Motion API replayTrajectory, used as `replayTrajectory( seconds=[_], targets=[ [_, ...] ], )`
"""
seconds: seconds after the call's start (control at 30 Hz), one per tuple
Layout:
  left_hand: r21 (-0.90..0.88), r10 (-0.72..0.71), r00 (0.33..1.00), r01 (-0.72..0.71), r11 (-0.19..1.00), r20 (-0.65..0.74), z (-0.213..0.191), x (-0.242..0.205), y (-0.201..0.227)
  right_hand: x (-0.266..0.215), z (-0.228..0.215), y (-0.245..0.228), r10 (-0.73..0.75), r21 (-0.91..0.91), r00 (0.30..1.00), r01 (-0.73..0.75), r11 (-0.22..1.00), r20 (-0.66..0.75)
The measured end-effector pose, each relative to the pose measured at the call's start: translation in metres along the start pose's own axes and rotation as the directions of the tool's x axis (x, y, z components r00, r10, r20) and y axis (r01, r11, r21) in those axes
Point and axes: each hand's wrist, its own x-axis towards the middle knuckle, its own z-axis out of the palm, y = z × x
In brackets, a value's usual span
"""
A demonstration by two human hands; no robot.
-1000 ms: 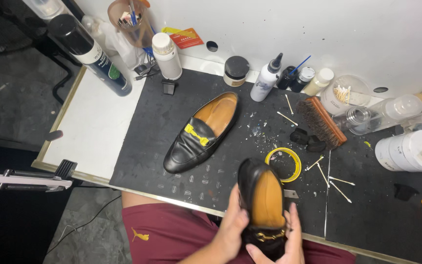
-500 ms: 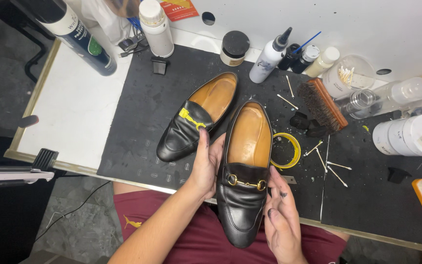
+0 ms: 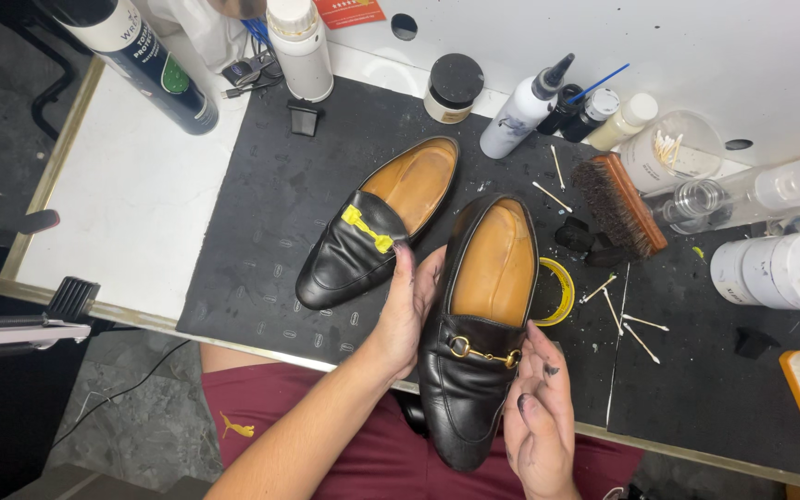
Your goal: The person applies yellow masking tape to the metal hardware on a pair of black loafers. They cut pieces of tape with a utility knife and carefully place them over the hardware on both shoes.
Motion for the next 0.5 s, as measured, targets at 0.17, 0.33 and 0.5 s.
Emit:
replayTrajectory(
  seconds=[0.17, 0.33, 0.5],
  targets=[
    [-0.092, -0.010, 0.997, 0.018, 0.996, 0.082, -0.013, -0.020, 0.007, 0.023, -0.011, -0.006, -0.043, -0.212, 0.997, 0.055, 0.976, 0.058],
    [-0.023, 0.063, 0.997, -0.064, 0.998, -0.048, -0.052, -0.083, 0.019, 0.077, 0.026, -0.014, -0.147, -0.728, 0.960, 0.277, 0.627, 0.238],
    [0.051, 0.194, 0.938, -0.188, 0.981, -0.288, -0.085, -0.143, 0.022, 0.143, 0.097, -0.015, -0.198, -0.711, 0.852, 0.515, 0.478, 0.484]
  ],
)
